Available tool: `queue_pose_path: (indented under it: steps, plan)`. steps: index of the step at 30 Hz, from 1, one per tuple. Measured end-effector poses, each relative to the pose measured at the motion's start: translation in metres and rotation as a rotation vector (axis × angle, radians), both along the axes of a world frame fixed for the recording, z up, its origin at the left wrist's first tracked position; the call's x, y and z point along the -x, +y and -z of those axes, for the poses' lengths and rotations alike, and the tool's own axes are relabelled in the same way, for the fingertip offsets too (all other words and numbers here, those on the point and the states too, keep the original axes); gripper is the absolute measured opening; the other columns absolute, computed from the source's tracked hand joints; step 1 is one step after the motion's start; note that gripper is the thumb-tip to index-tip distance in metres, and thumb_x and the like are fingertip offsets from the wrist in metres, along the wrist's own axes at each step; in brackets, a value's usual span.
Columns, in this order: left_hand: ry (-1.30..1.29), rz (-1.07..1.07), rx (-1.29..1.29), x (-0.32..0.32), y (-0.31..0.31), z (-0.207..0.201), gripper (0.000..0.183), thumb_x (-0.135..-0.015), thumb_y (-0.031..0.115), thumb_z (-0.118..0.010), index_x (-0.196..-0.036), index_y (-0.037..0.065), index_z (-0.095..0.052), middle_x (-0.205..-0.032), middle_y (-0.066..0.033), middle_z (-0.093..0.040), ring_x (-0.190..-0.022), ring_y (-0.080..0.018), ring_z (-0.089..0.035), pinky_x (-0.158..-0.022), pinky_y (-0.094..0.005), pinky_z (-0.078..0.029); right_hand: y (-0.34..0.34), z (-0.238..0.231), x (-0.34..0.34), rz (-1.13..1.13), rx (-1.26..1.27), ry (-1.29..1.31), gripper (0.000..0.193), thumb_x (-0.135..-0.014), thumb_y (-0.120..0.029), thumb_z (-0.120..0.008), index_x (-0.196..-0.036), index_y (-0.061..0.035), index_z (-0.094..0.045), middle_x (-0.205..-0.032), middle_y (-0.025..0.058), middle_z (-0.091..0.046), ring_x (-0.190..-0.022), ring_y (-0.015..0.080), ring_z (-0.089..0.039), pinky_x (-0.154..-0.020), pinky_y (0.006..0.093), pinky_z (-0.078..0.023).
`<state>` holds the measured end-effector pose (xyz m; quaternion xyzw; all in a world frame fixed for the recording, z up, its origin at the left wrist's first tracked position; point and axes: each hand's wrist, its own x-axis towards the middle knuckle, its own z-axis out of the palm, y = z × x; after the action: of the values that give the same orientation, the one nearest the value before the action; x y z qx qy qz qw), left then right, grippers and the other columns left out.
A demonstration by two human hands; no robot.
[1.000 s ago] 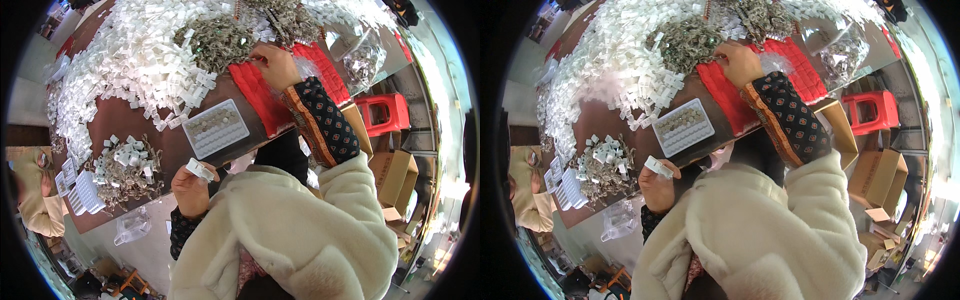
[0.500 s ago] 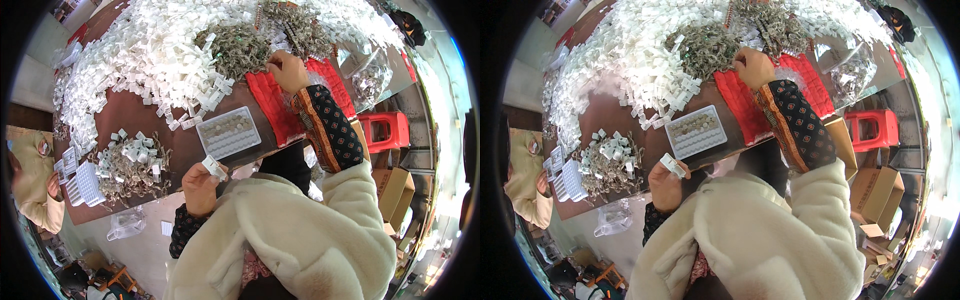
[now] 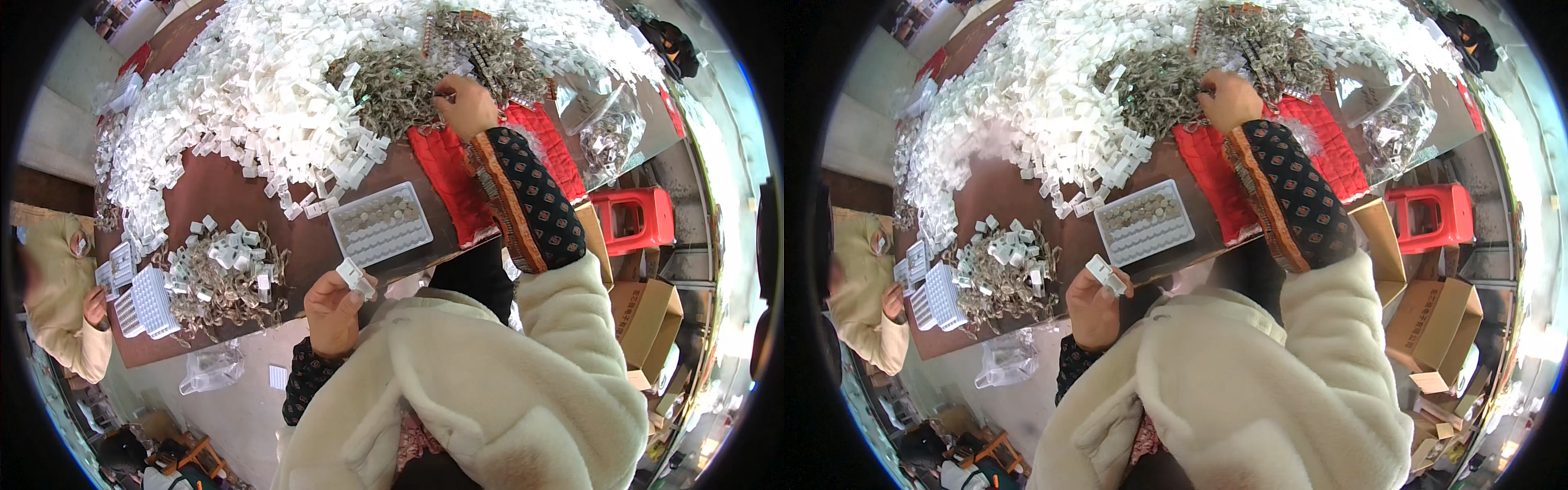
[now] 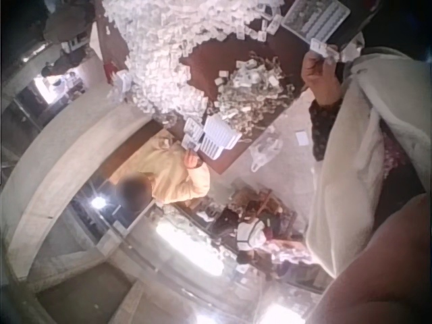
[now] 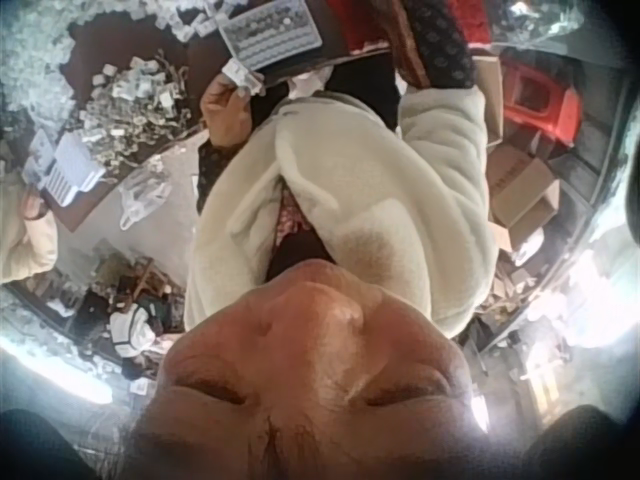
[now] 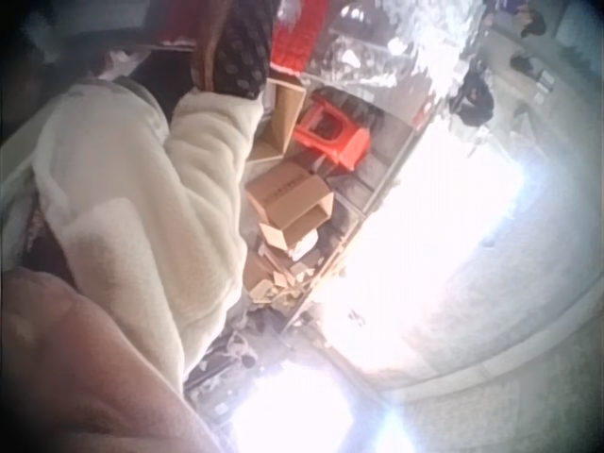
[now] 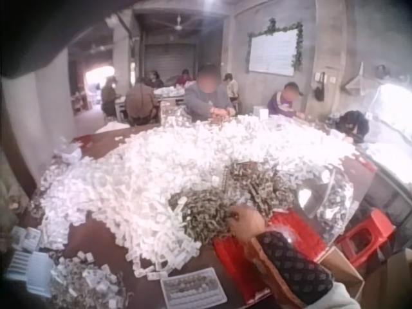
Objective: The person repeatedly picks small white plastic housings and metal components from a table, inserts the metal parts into the housings, and places the assembled units into a white tray. The person works at a table with many similar components and trays, while another person works across the table.
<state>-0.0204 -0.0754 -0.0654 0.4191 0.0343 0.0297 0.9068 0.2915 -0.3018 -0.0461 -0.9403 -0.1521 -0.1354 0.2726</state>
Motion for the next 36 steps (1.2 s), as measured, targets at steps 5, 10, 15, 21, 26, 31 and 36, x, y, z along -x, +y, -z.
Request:
queue_pose_path:
  steps: [5, 10, 15, 21, 26, 31, 36]
  plan:
    - [0.043, -0.009, -0.101, 0.0, -0.003, 0.0, 0.025, -0.091, 0.013, -0.067, -0.109, -0.002, -0.061, -0.095, -0.0155, -0.065, -0.084, -0.0225, -0.061, -0.075, -0.0348, -0.049, -0.021, -0.025, 0.015, -0.115, -0.44, 0.14, 0.017, -0.086, -0.012, -0.072, -0.1, -0.0012, -0.07, -0.087, 0.0099, -0.074, -0.076, 0.0139, -0.069, -0.071, 0.0276, -0.054]
    - [0.032, -0.027, -0.101, -0.001, -0.007, -0.002, 0.026, -0.09, 0.017, -0.07, -0.107, -0.002, -0.061, -0.094, -0.0153, -0.065, -0.083, -0.0222, -0.061, -0.075, -0.0345, -0.049, -0.031, -0.053, 0.05, -0.127, -0.645, 0.232, 0.013, -0.09, -0.008, -0.07, -0.097, 0.0022, -0.068, -0.088, 0.0045, -0.072, -0.08, 0.0066, -0.064, -0.071, 0.0234, -0.052]
    - [0.033, -0.036, -0.122, 0.0, -0.01, -0.002, 0.027, -0.091, 0.02, -0.072, -0.104, -0.001, -0.062, -0.095, -0.0141, -0.065, -0.082, -0.0215, -0.061, -0.074, -0.0342, -0.048, -0.029, -0.034, 0.062, -0.19, -0.253, 0.092, 0.015, -0.087, -0.007, -0.067, -0.1, 0.0002, -0.067, -0.09, 0.014, -0.071, -0.08, 0.0226, -0.069, -0.073, 0.0328, -0.054]
    - [0.018, -0.032, -0.125, 0.002, -0.008, -0.001, 0.029, -0.091, 0.022, -0.072, -0.106, -0.001, -0.062, -0.095, -0.0136, -0.066, -0.081, -0.0201, -0.06, -0.074, -0.0336, -0.048, -0.014, 0.002, 0.067, -0.206, -0.294, 0.206, 0.028, -0.087, -0.004, -0.069, -0.114, -0.0015, -0.066, -0.096, 0.0108, -0.072, -0.084, 0.0174, -0.069, -0.077, 0.0303, -0.055]
    - [0.026, -0.049, -0.124, 0.002, -0.009, -0.001, 0.028, -0.092, 0.021, -0.071, -0.104, -0.002, -0.061, -0.095, -0.0134, -0.066, -0.081, -0.0198, -0.06, -0.073, -0.0334, -0.048, -0.02, -0.008, 0.065, -0.191, -0.553, 0.212, 0.028, -0.086, -0.002, -0.068, -0.114, -0.0008, -0.067, -0.095, 0.0109, -0.073, -0.084, 0.0163, -0.069, -0.077, 0.0312, -0.056]
    - [0.027, -0.03, -0.143, 0.001, -0.01, -0.002, 0.027, -0.093, 0.021, -0.071, -0.102, -0.002, -0.06, -0.097, -0.0144, -0.066, -0.082, -0.0204, -0.061, -0.074, -0.034, -0.049, -0.026, -0.011, 0.06, -0.096, -0.471, 0.309, 0.029, -0.085, -0.004, -0.069, -0.114, -0.002, -0.067, -0.097, 0.0112, -0.072, -0.086, 0.0188, -0.068, -0.079, 0.0322, -0.055]
    - [0.022, -0.036, -0.113, 0.0, -0.009, -0.003, 0.025, -0.093, 0.019, -0.07, -0.102, -0.002, -0.059, -0.099, -0.0146, -0.066, -0.083, -0.0207, -0.061, -0.076, -0.0346, -0.049, -0.018, -0.009, 0.057, -0.198, -0.146, -0.184, 0.031, -0.079, -0.004, -0.067, -0.109, -0.0067, -0.07, -0.101, 0.0147, -0.069, -0.101, 0.0331, -0.063, -0.09, 0.0419, -0.052]
